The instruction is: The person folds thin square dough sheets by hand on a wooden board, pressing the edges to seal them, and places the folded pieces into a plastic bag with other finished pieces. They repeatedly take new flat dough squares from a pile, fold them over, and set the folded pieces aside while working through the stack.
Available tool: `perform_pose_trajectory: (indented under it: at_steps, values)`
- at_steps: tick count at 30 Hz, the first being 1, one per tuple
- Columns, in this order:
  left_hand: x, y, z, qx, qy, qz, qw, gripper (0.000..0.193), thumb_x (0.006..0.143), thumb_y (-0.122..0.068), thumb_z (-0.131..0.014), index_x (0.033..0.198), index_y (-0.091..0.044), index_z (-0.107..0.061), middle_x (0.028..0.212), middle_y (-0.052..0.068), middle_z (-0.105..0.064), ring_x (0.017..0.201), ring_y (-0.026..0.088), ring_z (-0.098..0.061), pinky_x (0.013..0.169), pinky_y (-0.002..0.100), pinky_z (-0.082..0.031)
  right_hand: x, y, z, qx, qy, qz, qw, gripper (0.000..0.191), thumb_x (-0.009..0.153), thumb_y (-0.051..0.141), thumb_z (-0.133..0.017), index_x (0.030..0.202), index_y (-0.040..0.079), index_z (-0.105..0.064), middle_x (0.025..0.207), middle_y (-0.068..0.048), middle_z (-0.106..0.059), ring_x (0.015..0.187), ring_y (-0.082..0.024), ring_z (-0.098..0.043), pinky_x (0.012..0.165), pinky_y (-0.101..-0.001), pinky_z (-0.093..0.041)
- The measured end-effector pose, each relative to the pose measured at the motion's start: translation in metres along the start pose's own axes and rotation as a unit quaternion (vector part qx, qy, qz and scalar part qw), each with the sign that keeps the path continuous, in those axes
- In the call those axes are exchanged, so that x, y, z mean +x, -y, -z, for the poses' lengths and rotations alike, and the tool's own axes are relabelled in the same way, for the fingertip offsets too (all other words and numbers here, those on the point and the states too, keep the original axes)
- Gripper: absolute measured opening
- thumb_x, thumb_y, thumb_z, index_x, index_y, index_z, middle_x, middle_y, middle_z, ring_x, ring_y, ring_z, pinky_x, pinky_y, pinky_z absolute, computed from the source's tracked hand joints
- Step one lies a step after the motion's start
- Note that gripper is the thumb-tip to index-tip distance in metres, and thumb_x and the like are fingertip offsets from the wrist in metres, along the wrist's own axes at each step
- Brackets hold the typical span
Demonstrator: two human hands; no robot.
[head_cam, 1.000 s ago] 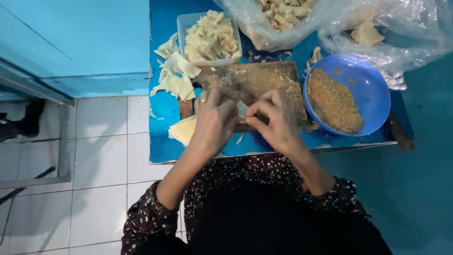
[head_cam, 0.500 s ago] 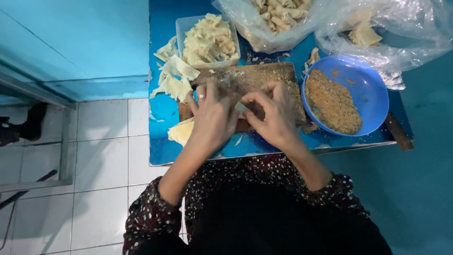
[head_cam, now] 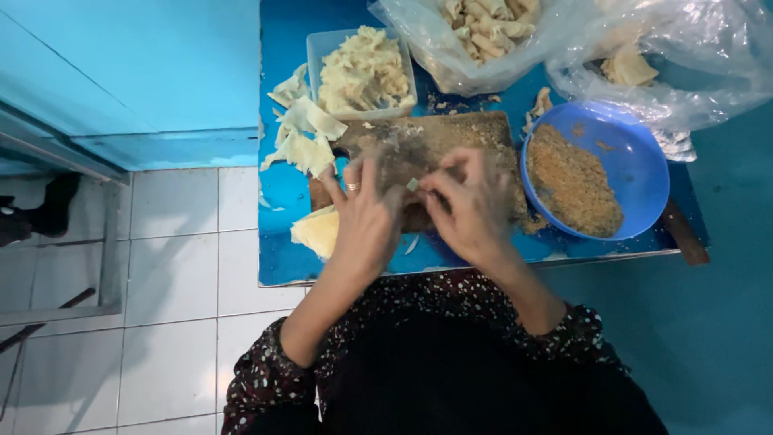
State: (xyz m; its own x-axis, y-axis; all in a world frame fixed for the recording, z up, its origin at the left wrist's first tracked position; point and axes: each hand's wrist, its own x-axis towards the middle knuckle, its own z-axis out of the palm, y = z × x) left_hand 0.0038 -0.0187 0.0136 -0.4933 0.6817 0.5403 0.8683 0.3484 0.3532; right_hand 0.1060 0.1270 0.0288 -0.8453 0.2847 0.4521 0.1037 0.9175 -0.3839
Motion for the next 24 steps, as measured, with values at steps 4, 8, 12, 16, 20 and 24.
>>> perform_pose_trajectory:
  at_steps: [4,8,12,16,20,24]
  values:
    - [-0.006,0.008,0.02,-0.062,-0.036,0.034,0.997,0.036,0.084,-0.008,-0.073,0.12,-0.007,-0.073,0.146,0.02,-0.049,0.132,0.04,-0.046,0.113,0.06,-0.027,0.01,0.002,-0.007,-0.115,0.003,0.041,0.993,0.014,0.087,0.022,-0.071,0.1,0.017,-0.067,0.114,-0.01,-0.051,0.11,-0.031,-0.05,0.088,-0.0518,-0.035]
    - [-0.03,0.024,0.05,-0.053,-0.086,0.124,0.987,0.037,0.088,-0.014,-0.078,0.124,-0.009,-0.072,0.148,0.021,-0.048,0.126,0.039,-0.045,0.11,0.05,-0.033,0.034,-0.006,-0.015,-0.197,0.033,0.063,0.978,0.021,0.094,0.032,-0.067,0.106,0.015,-0.065,0.115,-0.011,-0.05,0.112,-0.032,-0.049,0.09,-0.0534,-0.034]
    - [-0.05,0.043,0.068,-0.005,-0.062,0.184,0.981,0.03,0.09,-0.025,-0.08,0.116,-0.011,-0.074,0.146,0.019,-0.051,0.126,0.038,-0.045,0.112,0.053,-0.028,0.055,-0.016,-0.006,-0.139,0.069,0.021,0.988,0.027,0.103,0.041,-0.064,0.111,0.016,-0.067,0.116,-0.012,-0.05,0.11,-0.032,-0.048,0.089,-0.0544,-0.033]
    - [-0.063,0.053,0.074,-0.045,-0.008,0.179,0.983,0.036,0.087,-0.033,-0.08,0.115,-0.01,-0.074,0.144,0.019,-0.051,0.128,0.039,-0.041,0.111,0.053,-0.025,0.054,-0.016,0.019,-0.058,0.102,0.087,0.989,0.032,0.092,0.045,-0.072,0.108,0.017,-0.072,0.112,-0.011,-0.051,0.108,-0.032,-0.048,0.09,-0.0519,-0.035]
    - [-0.064,0.056,0.074,-0.042,0.024,0.172,0.984,0.041,0.08,-0.035,-0.082,0.112,-0.01,-0.075,0.139,0.018,-0.052,0.127,0.039,-0.041,0.108,0.055,-0.02,0.039,0.001,0.028,-0.043,0.145,0.1,0.983,0.018,0.092,0.031,-0.072,0.102,0.015,-0.071,0.111,-0.005,-0.059,0.109,-0.025,-0.057,0.087,-0.0444,-0.043]
    - [-0.062,0.053,0.076,-0.038,0.022,0.173,0.984,0.032,0.078,-0.03,-0.083,0.099,-0.008,-0.073,0.133,0.014,-0.058,0.125,0.036,-0.046,0.107,0.055,-0.022,0.052,-0.001,0.042,0.112,0.164,0.048,0.979,0.014,0.094,0.027,-0.073,0.099,0.014,-0.07,0.094,-0.001,-0.072,0.09,-0.017,-0.07,0.078,-0.0341,-0.054]
